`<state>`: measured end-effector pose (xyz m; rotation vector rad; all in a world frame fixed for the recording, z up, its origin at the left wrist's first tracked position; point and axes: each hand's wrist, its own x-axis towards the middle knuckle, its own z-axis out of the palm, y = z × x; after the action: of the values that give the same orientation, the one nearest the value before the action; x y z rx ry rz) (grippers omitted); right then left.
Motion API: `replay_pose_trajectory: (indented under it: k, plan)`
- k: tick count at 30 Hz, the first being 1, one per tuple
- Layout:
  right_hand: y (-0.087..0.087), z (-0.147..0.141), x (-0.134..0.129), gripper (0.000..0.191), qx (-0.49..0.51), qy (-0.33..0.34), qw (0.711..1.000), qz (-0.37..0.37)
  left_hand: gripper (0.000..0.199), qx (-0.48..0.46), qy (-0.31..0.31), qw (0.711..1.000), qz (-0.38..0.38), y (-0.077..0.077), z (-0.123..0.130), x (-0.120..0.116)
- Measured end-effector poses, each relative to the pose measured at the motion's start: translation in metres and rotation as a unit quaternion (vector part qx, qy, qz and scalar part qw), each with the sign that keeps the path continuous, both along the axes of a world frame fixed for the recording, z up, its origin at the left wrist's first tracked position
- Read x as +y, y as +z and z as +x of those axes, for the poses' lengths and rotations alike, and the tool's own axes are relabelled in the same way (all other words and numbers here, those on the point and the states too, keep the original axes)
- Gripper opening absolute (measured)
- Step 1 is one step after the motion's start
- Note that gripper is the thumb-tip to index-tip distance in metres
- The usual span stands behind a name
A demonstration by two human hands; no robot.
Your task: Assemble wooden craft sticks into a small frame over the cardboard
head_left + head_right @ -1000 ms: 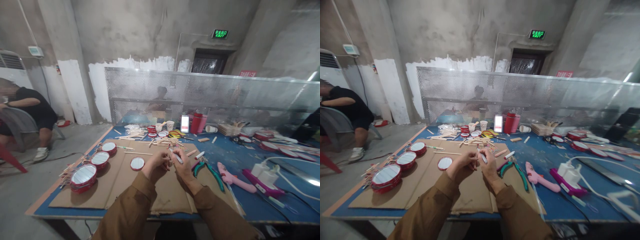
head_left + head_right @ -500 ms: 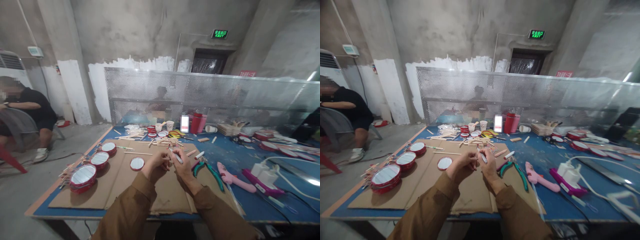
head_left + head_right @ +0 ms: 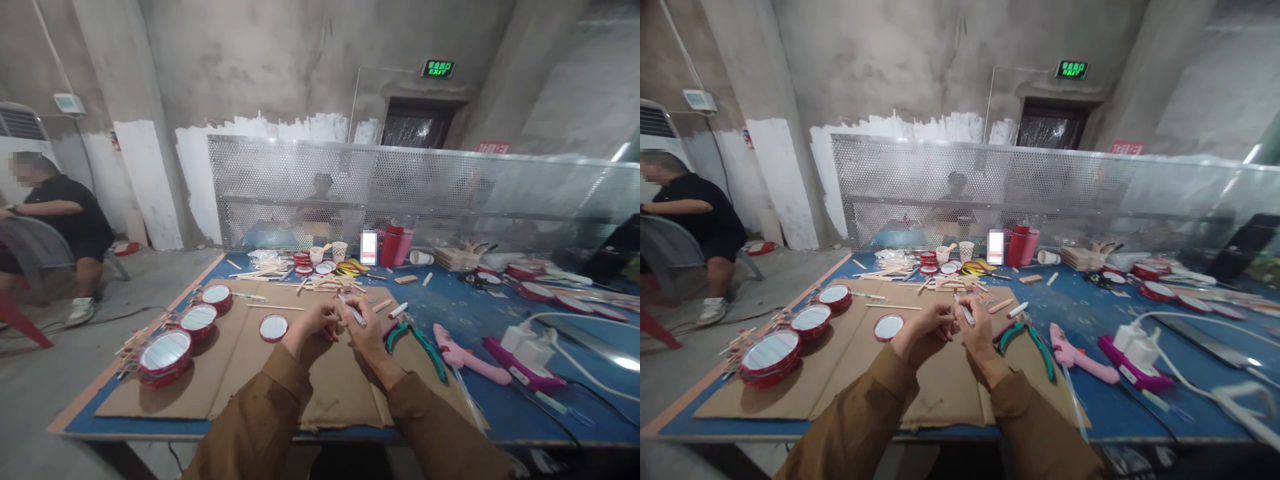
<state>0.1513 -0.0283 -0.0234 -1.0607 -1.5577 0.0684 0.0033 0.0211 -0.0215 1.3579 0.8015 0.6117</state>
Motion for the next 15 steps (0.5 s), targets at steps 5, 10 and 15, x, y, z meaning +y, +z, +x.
replay_pose_trajectory:
  k: [5,10,15]
  plan:
    - [-0.001,0.0,-0.001,0.019,-0.001,-0.001,1.0,0.002,0.011,0.005,0.002,1.0,0.008,-0.003,0.0,0.0]
    - [-0.002,0.0,-0.001,0.024,-0.059,0.007,0.998,0.025,0.016,0.001,0.01,1.0,0.017,-0.009,0.002,0.005]
    - [0.002,-0.006,-0.008,0.028,-0.183,-0.001,0.977,0.11,0.016,-0.02,0.028,0.999,0.0,-0.014,0.002,0.001]
